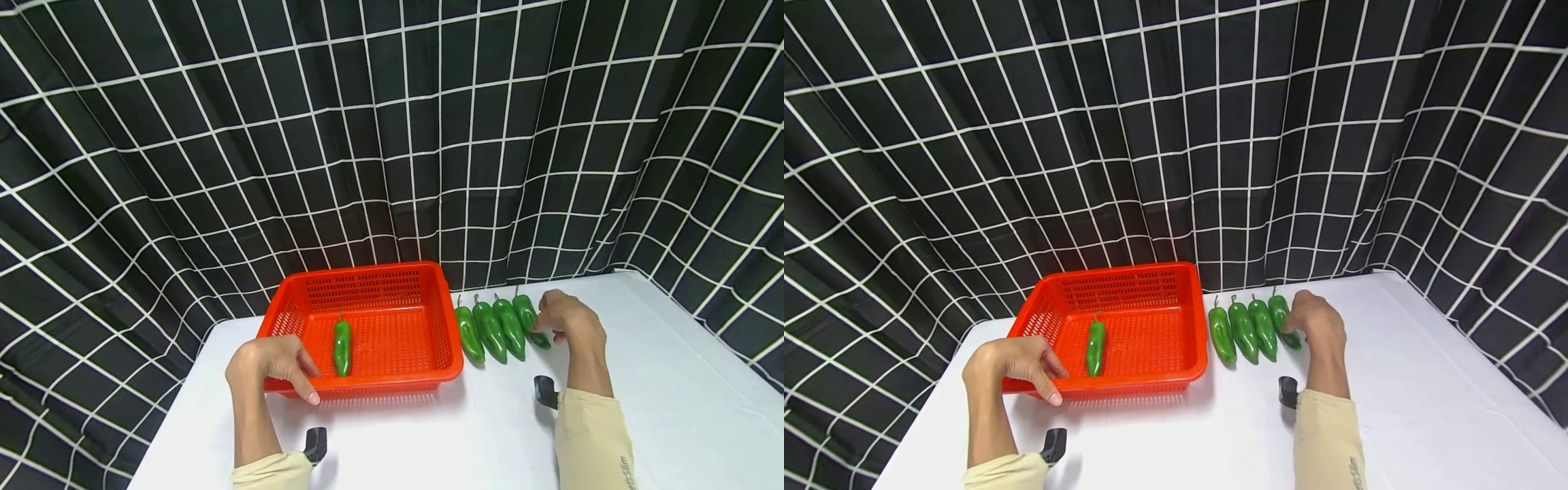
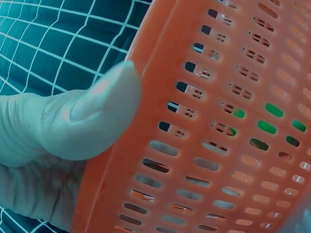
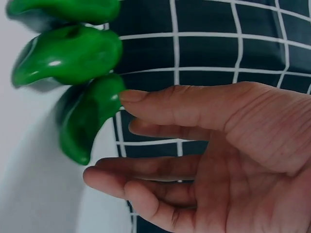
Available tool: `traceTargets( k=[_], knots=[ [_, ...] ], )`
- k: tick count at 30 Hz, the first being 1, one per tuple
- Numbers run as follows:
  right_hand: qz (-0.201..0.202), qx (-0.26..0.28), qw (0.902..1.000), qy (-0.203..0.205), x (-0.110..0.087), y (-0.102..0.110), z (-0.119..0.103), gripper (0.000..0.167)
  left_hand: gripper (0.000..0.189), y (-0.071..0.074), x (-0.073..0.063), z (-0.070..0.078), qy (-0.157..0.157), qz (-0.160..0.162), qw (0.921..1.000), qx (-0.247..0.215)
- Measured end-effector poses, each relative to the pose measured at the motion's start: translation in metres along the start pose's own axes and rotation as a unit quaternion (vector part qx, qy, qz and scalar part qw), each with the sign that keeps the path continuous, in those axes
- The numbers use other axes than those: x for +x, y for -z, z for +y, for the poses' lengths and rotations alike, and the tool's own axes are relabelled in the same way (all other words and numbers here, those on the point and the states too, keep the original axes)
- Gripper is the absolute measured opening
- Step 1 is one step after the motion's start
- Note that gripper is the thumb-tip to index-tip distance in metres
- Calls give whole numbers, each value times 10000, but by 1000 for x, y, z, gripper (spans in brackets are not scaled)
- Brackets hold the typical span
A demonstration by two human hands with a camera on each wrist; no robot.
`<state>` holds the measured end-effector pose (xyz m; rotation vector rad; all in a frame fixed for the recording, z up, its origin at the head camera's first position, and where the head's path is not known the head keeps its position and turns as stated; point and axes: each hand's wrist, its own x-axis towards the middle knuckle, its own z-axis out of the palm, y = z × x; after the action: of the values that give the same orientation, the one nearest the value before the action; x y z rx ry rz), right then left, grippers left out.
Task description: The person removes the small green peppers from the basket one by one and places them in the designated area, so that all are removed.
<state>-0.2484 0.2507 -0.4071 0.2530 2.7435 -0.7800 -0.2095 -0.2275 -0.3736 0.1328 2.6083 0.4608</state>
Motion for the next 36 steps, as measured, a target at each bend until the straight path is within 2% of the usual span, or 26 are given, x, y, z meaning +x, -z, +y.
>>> traceTargets(
  k=[4, 8, 14, 21, 24, 29, 36],
  knots=[
    [268, -68, 9995, 174, -6, 1, -13, 59, 42, 0, -1, -1, -8, 6, 10000, 19],
    [579, -8, 9965, 609, -10, 2, -32, 54, 42, 0, -1, -1, -14, 4, 10000, 40],
    [974, 205, 9864, 1308, -21, -5, -73, 40, 43, -1, -1, -3, 34, 6, 10000, 4],
    [894, 361, 9761, 1948, -34, -25, -117, 30, 44, -3, -3, -5, 311, -3, 9994, -181],
    [908, 257, 9709, 2203, -37, -36, -133, 28, 43, -3, -3, -6, 254, -2, 9996, -156],
    [895, 93, 9626, 2555, -43, -55, -156, 27, 43, -2, 0, -3, -55, -14, 10000, -43],
    [854, 47, 9591, 2699, -51, -83, -182, 29, 42, -2, 1, -2, -4, 11, 10000, -10]
  ],
)
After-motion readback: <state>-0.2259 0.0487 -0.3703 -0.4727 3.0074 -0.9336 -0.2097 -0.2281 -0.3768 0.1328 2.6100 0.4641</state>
